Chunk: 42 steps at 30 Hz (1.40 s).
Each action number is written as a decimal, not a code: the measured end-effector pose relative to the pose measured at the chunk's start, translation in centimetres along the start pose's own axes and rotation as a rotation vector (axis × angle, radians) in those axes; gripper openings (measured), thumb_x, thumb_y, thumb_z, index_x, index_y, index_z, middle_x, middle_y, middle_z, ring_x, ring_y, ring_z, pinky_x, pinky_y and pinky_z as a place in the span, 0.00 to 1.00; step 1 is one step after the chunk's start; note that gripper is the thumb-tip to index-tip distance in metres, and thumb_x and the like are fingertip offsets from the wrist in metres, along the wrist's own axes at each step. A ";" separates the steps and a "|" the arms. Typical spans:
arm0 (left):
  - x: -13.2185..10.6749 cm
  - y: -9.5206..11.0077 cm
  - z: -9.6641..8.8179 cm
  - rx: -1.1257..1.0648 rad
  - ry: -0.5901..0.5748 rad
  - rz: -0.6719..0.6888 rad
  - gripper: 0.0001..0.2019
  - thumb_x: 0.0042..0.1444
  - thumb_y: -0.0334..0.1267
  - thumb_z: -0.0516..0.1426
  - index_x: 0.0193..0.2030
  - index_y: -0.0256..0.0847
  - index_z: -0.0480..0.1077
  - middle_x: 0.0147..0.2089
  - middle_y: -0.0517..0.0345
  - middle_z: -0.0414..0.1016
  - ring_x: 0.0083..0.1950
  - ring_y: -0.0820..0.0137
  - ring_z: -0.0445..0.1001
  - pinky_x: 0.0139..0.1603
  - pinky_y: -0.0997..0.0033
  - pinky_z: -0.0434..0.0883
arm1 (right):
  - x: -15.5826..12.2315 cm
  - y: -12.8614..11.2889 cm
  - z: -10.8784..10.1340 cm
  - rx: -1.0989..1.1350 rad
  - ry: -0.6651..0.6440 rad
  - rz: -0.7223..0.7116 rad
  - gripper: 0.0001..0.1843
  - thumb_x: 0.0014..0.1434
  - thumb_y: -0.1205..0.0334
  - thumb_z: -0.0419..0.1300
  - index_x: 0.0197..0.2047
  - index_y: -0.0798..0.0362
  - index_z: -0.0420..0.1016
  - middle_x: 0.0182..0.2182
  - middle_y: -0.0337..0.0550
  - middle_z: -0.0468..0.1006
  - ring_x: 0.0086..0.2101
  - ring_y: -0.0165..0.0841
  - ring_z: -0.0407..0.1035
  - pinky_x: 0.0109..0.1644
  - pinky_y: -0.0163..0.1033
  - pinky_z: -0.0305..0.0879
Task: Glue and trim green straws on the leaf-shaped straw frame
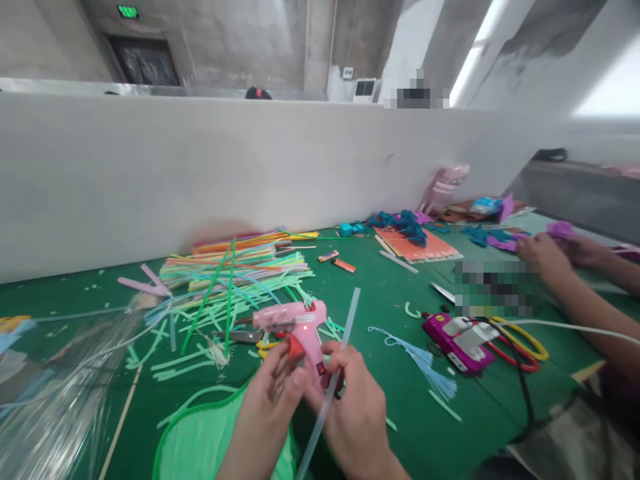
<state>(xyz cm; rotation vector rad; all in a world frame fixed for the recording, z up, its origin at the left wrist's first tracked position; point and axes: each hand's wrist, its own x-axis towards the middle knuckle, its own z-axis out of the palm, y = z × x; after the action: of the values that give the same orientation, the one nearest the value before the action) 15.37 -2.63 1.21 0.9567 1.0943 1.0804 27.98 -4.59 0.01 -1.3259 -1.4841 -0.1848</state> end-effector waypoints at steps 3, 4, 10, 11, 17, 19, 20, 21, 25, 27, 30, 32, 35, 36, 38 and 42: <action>0.0 0.3 0.2 -0.033 0.096 -0.002 0.27 0.45 0.60 0.70 0.44 0.41 0.78 0.40 0.52 0.84 0.41 0.63 0.81 0.42 0.70 0.77 | -0.8 -1.5 1.1 0.132 -0.029 0.016 0.08 0.66 0.61 0.61 0.38 0.47 0.63 0.35 0.41 0.77 0.32 0.30 0.76 0.33 0.31 0.71; 0.0 0.2 0.1 -0.047 0.120 0.000 0.27 0.45 0.59 0.70 0.42 0.40 0.78 0.37 0.54 0.83 0.38 0.65 0.81 0.38 0.72 0.76 | -0.9 -1.6 1.2 0.183 -0.051 0.028 0.08 0.65 0.61 0.62 0.40 0.48 0.65 0.36 0.41 0.77 0.33 0.31 0.76 0.34 0.32 0.72; 0.0 -0.6 -0.8 -0.205 0.177 0.022 0.30 0.47 0.60 0.69 0.52 0.45 0.76 0.48 0.56 0.83 0.50 0.67 0.80 0.49 0.76 0.75 | 0.6 1.6 -0.1 0.382 -0.147 0.364 0.17 0.65 0.54 0.63 0.55 0.48 0.74 0.46 0.46 0.82 0.36 0.34 0.78 0.39 0.38 0.75; 0.0 -0.7 -1.0 -0.231 0.178 0.017 0.30 0.47 0.60 0.69 0.52 0.45 0.76 0.49 0.56 0.83 0.52 0.67 0.80 0.51 0.76 0.75 | 1.3 2.3 -0.5 0.443 -0.113 0.488 0.18 0.67 0.52 0.61 0.57 0.49 0.74 0.47 0.48 0.83 0.35 0.33 0.78 0.38 0.37 0.75; -0.5 -1.2 -1.5 -0.320 0.214 -0.021 0.28 0.46 0.54 0.72 0.52 0.47 0.76 0.49 0.58 0.85 0.52 0.68 0.82 0.50 0.79 0.75 | 4.7 3.5 -2.3 1.051 0.004 0.851 0.21 0.59 0.43 0.67 0.45 0.52 0.82 0.28 0.42 0.82 0.22 0.26 0.69 0.26 0.30 0.67; -0.6 -1.3 -1.5 -0.334 0.217 -0.023 0.28 0.46 0.53 0.72 0.51 0.46 0.76 0.48 0.57 0.85 0.50 0.68 0.82 0.48 0.78 0.76 | 4.6 2.7 -2.6 1.105 0.060 0.848 0.22 0.58 0.41 0.68 0.37 0.53 0.83 0.22 0.39 0.78 0.20 0.25 0.69 0.25 0.29 0.66; -0.7 -1.3 -1.5 -0.339 0.215 -0.027 0.27 0.45 0.53 0.73 0.50 0.46 0.76 0.47 0.56 0.85 0.48 0.67 0.83 0.47 0.78 0.77 | 4.5 2.3 -2.6 1.108 0.106 0.851 0.22 0.58 0.40 0.68 0.34 0.53 0.82 0.21 0.39 0.78 0.20 0.25 0.69 0.24 0.29 0.67; -0.7 -1.2 -1.5 -0.344 0.209 -0.034 0.27 0.44 0.53 0.73 0.49 0.45 0.76 0.45 0.56 0.86 0.47 0.67 0.83 0.45 0.77 0.77 | 4.2 2.0 -2.6 1.103 0.151 0.860 0.22 0.57 0.41 0.68 0.33 0.53 0.82 0.21 0.39 0.78 0.21 0.26 0.70 0.25 0.29 0.67; -0.8 -0.8 -1.4 -0.372 0.180 -0.056 0.26 0.43 0.52 0.74 0.46 0.45 0.76 0.46 0.54 0.86 0.48 0.64 0.83 0.46 0.74 0.78 | 3.2 1.2 -2.3 1.101 0.196 0.910 0.20 0.55 0.42 0.71 0.33 0.53 0.81 0.21 0.39 0.80 0.20 0.27 0.73 0.25 0.30 0.71; -0.8 -0.6 -1.3 -0.390 0.172 -0.064 0.25 0.43 0.52 0.74 0.46 0.46 0.76 0.47 0.54 0.85 0.49 0.63 0.83 0.47 0.72 0.78 | 3.0 1.0 -2.0 1.120 0.161 0.920 0.20 0.55 0.42 0.71 0.33 0.53 0.81 0.21 0.40 0.81 0.20 0.28 0.74 0.25 0.31 0.72; -0.9 -0.2 -1.1 -0.410 0.163 -0.085 0.25 0.42 0.53 0.74 0.45 0.44 0.77 0.45 0.53 0.86 0.46 0.65 0.83 0.44 0.73 0.78 | 2.9 0.7 -1.6 1.136 0.133 0.923 0.19 0.56 0.43 0.71 0.34 0.53 0.82 0.22 0.42 0.83 0.21 0.30 0.76 0.25 0.31 0.73; -0.9 -0.1 -1.0 -0.418 0.161 -0.092 0.26 0.41 0.53 0.74 0.44 0.43 0.78 0.42 0.53 0.85 0.42 0.67 0.83 0.41 0.75 0.78 | 2.9 0.6 -1.4 1.122 0.131 0.911 0.19 0.56 0.44 0.70 0.35 0.53 0.82 0.24 0.43 0.84 0.22 0.31 0.78 0.26 0.32 0.74; -0.9 -0.2 -1.1 -0.424 0.153 -0.101 0.27 0.41 0.53 0.74 0.45 0.43 0.78 0.43 0.52 0.85 0.42 0.66 0.83 0.42 0.73 0.78 | 2.7 0.6 -1.3 1.066 0.145 0.851 0.18 0.59 0.45 0.68 0.35 0.53 0.83 0.25 0.44 0.84 0.23 0.32 0.78 0.27 0.33 0.76; -0.9 -0.2 -1.3 -0.425 0.145 -0.107 0.27 0.42 0.53 0.74 0.46 0.43 0.78 0.44 0.51 0.85 0.44 0.65 0.83 0.43 0.71 0.78 | 2.6 0.6 -1.4 1.038 0.149 0.820 0.18 0.61 0.45 0.67 0.36 0.53 0.83 0.25 0.45 0.84 0.23 0.33 0.79 0.28 0.34 0.76; -0.8 -0.5 -1.5 -0.424 0.131 -0.116 0.26 0.45 0.52 0.73 0.48 0.43 0.77 0.47 0.49 0.84 0.48 0.62 0.83 0.47 0.66 0.79 | 2.1 0.8 -1.6 0.968 0.146 0.748 0.18 0.64 0.45 0.64 0.37 0.53 0.83 0.25 0.45 0.84 0.24 0.33 0.78 0.29 0.36 0.77; -0.6 -0.9 -1.9 -0.406 0.113 -0.117 0.26 0.47 0.52 0.72 0.50 0.44 0.77 0.49 0.49 0.84 0.51 0.59 0.82 0.50 0.64 0.79 | 1.3 1.5 -2.7 0.795 0.120 0.555 0.16 0.70 0.51 0.58 0.40 0.51 0.82 0.28 0.44 0.84 0.27 0.35 0.80 0.32 0.39 0.78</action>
<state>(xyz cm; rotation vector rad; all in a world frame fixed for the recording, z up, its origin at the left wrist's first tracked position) 13.58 -3.28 0.03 0.5093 0.9585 1.2126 30.99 -5.11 1.33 -0.9806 -0.8784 0.6163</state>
